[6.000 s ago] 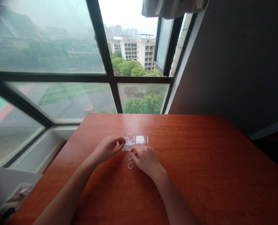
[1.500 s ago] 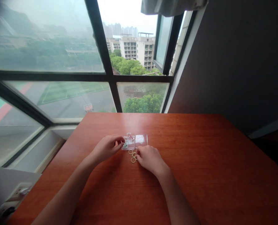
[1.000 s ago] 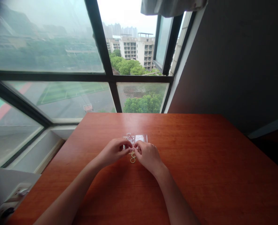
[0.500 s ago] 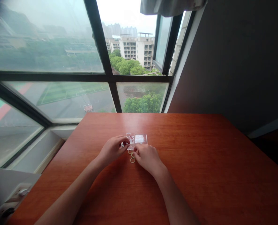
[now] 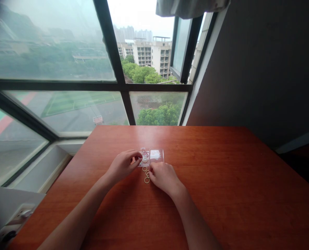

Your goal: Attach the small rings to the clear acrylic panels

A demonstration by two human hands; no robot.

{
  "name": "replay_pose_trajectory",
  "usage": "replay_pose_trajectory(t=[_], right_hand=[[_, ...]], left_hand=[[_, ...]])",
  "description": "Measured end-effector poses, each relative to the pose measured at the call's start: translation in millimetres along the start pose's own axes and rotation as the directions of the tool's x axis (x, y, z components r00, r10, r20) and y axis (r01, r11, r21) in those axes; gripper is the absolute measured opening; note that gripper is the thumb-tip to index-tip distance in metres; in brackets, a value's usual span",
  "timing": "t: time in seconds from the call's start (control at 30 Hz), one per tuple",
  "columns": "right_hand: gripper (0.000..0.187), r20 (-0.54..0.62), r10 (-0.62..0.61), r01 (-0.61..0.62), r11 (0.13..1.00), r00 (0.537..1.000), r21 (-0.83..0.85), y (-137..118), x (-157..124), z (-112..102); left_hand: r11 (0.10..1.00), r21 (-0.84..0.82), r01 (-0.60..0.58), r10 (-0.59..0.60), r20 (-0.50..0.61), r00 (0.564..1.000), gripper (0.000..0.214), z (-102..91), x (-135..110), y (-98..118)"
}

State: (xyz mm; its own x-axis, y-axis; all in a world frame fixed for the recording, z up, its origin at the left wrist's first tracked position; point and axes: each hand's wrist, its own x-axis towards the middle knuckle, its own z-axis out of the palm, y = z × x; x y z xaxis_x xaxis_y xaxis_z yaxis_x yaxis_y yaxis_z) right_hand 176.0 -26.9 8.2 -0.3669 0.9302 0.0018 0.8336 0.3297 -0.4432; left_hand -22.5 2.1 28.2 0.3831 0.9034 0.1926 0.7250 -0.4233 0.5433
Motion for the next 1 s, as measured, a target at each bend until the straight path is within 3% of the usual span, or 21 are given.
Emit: replay_pose_trajectory(t=[0.33,0.53,0.8,1.0], right_hand=[[0.012,-0.212,0.011,0.012,0.994,0.977,0.105,-1,4,-4],[0.010,-0.277,-0.003,0.046,0.988,0.961,0.148,-1,5,-1],[0.012,-0.268,-0.007,0.045,0.989,0.963,0.138,-2,4,-1],[0.011,-0.154,0.001,0.009,0.998,0.988,0.061,-5,3,-6]], left_hand=[[0.985,-0.168,-0.037,0.052,0.087,0.995,0.015,-1.8,0,10],[0.971,-0.236,-0.036,0.059,0.090,0.994,0.011,0.2,-1,10],[0.982,-0.183,-0.043,0.054,0.055,0.997,0.010,1.1,1,8],[0.999,-0.034,0.000,-0.001,-0.034,0.999,0.008,5.2,2,3]])
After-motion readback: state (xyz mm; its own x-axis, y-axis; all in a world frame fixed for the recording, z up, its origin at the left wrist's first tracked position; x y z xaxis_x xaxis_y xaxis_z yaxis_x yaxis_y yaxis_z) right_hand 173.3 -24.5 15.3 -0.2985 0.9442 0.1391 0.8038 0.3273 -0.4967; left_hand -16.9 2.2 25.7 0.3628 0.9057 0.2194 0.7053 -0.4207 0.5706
